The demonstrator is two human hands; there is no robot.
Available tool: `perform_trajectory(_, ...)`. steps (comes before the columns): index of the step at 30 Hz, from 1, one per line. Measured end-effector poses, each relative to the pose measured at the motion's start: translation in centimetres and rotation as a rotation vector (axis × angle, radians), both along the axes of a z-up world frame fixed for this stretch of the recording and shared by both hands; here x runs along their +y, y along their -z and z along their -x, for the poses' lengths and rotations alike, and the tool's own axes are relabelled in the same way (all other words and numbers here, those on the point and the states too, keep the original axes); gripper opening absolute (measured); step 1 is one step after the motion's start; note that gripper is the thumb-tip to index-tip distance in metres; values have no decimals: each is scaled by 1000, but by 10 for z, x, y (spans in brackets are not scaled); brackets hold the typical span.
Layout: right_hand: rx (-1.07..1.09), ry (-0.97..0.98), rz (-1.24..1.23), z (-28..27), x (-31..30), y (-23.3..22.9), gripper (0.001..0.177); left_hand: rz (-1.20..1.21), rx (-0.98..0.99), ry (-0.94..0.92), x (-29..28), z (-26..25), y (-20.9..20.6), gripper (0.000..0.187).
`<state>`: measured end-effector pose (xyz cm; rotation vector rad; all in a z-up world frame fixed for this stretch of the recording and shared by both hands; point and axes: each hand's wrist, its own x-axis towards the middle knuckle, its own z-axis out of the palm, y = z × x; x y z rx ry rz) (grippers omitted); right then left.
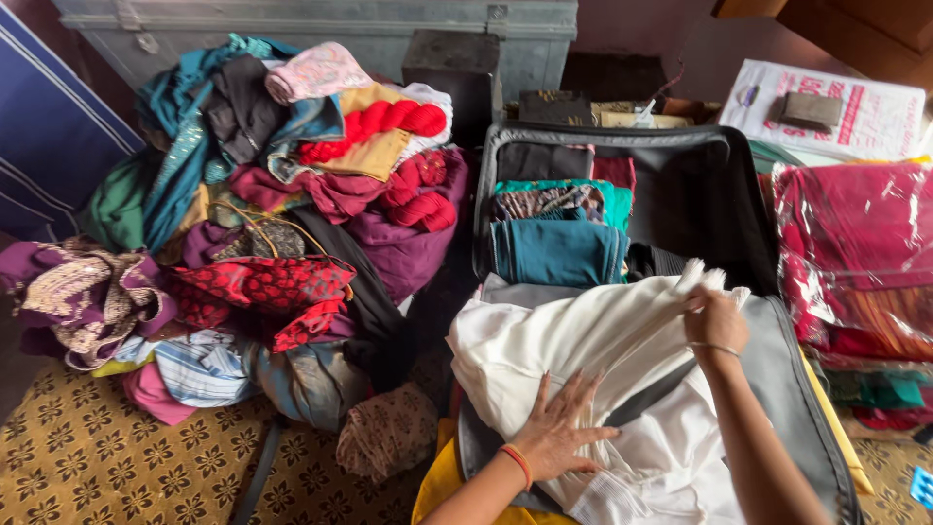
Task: The person folds various garments and places them into an open suitcase. Items handled include a teal garment, a white top, a teal patterned dress, a white shirt, a pink patterned top, and a purple sari. The person folds each item by hand and arranges them inside the suitcase.
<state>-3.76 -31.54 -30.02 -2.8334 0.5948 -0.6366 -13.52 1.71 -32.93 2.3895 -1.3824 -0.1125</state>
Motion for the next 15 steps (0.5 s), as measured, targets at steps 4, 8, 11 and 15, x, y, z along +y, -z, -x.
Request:
perform_trajectory(4,-427,167,-194,66,2,9,6,-19,-93,53,4,-1,-9,58)
perform_trajectory(8,-86,179,-174,115,-3,18,22,-76,-187,69,0,1,-6,62)
perform_trajectory(11,-99,302,-177,154,11,15,62,-17,-122,54,1,0,-5,63)
perform_trajectory(15,302,551,-116,209,48,16,108,117,48,42,6,8,-14,68)
